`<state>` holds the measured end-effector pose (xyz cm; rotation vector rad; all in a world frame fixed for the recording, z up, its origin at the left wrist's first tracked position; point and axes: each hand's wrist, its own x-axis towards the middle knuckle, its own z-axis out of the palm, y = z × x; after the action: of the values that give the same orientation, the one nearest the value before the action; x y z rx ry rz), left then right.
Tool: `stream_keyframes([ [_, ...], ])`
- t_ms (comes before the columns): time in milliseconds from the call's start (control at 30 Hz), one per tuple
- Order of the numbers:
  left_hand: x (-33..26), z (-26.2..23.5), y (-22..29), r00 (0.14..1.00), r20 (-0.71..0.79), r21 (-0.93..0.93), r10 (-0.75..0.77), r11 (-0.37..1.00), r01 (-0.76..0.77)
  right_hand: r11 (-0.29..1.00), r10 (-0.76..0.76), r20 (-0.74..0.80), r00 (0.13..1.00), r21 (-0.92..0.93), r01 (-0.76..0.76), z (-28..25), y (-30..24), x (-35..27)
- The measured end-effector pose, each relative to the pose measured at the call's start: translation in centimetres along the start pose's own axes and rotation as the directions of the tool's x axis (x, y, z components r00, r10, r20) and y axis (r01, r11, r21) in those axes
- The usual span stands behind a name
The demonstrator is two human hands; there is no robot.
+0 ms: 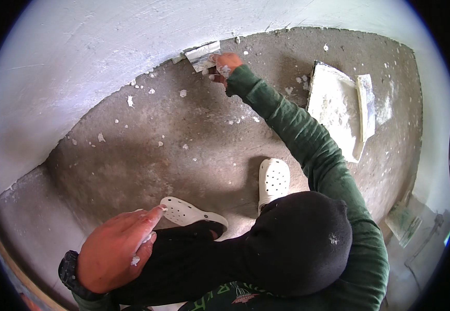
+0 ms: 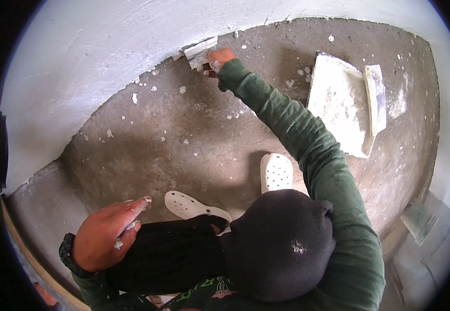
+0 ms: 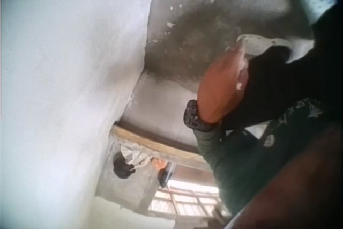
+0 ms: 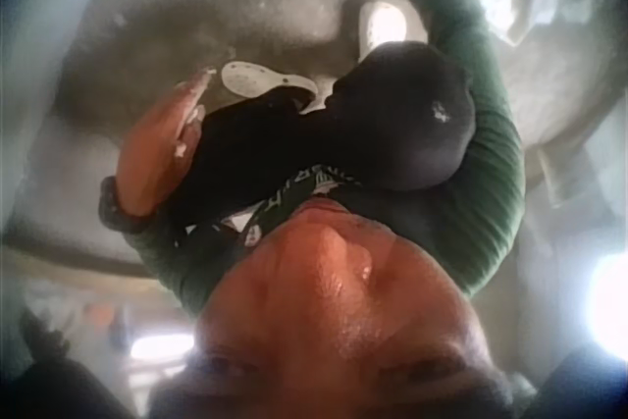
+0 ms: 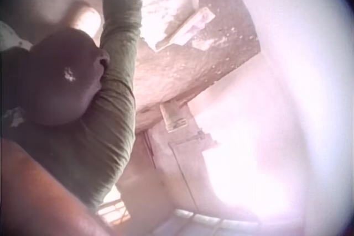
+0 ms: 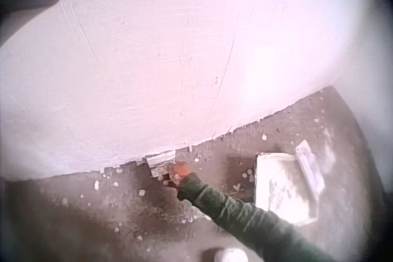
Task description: The person scoops white plaster from a tray using a trowel and applies it to the lower section of a wall. They repeatedly smooth the material along the base of the wall, working in small sections and refilling the trowel as needed.
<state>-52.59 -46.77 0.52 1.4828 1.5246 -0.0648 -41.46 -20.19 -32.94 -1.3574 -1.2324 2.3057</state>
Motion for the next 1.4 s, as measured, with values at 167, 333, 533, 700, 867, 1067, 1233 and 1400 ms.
stream_keyframes([
  [167, 0.2, -0.2, 0.0, 1.0, 0.003, -0.028, 0.02, 0.999, -0.02, 0.957, -0.259, 0.021, 0.966, -0.13, 0.26, -3.6, 4.3, 5.4],
  [333, -0.4, -0.1, -0.5, 1.0, 0.003, -0.022, 0.013, 1.0, -0.013, 0.624, -0.38, 0.221, 0.898, -0.656, 0.425, -1.9, 2.8, 5.9],
  [533, 0.0, -0.2, -0.3, 0.999, 0.024, -0.074, 0.045, 0.996, -0.043, 0.947, -0.306, 0.178, 0.935, -0.041, 0.318, -1.9, 0.2, 4.9],
  [700, -0.2, -0.2, -0.6, 0.998, 0.033, -0.015, 0.051, 0.999, -0.051, 0.987, -0.072, -0.106, 0.992, 0.133, 0.086, -0.1, -2.3, -4.2],
  [867, 0.6, -0.4, -0.1, 0.998, 0.04, -0.048, 0.049, 0.998, -0.047, 0.988, -0.088, -0.143, 0.986, -0.14, 0.067, -3.5, 0.2, -2.0],
  [1067, 0.5, -0.3, 0.2, 0.999, 0.036, -0.044, 0.04, 0.998, -0.038, 0.752, -0.333, 0.144, 0.932, -0.555, 0.355, -5.5, 0.8, 0.1],
  [1233, 0.4, -0.2, 0.4, 0.999, 0.031, -0.033, 0.031, 0.999, -0.03, 0.984, 0.038, -0.124, 0.992, 0.178, -0.016, -3.4, -0.6, 0.4],
  [1400, 0.6, 0.0, 0.3, 0.998, 0.018, -0.045, 0.053, 0.998, -0.052, 0.972, -0.222, 0.001, 0.975, -0.075, 0.221, -6.9, 2.6, 5.0],
])
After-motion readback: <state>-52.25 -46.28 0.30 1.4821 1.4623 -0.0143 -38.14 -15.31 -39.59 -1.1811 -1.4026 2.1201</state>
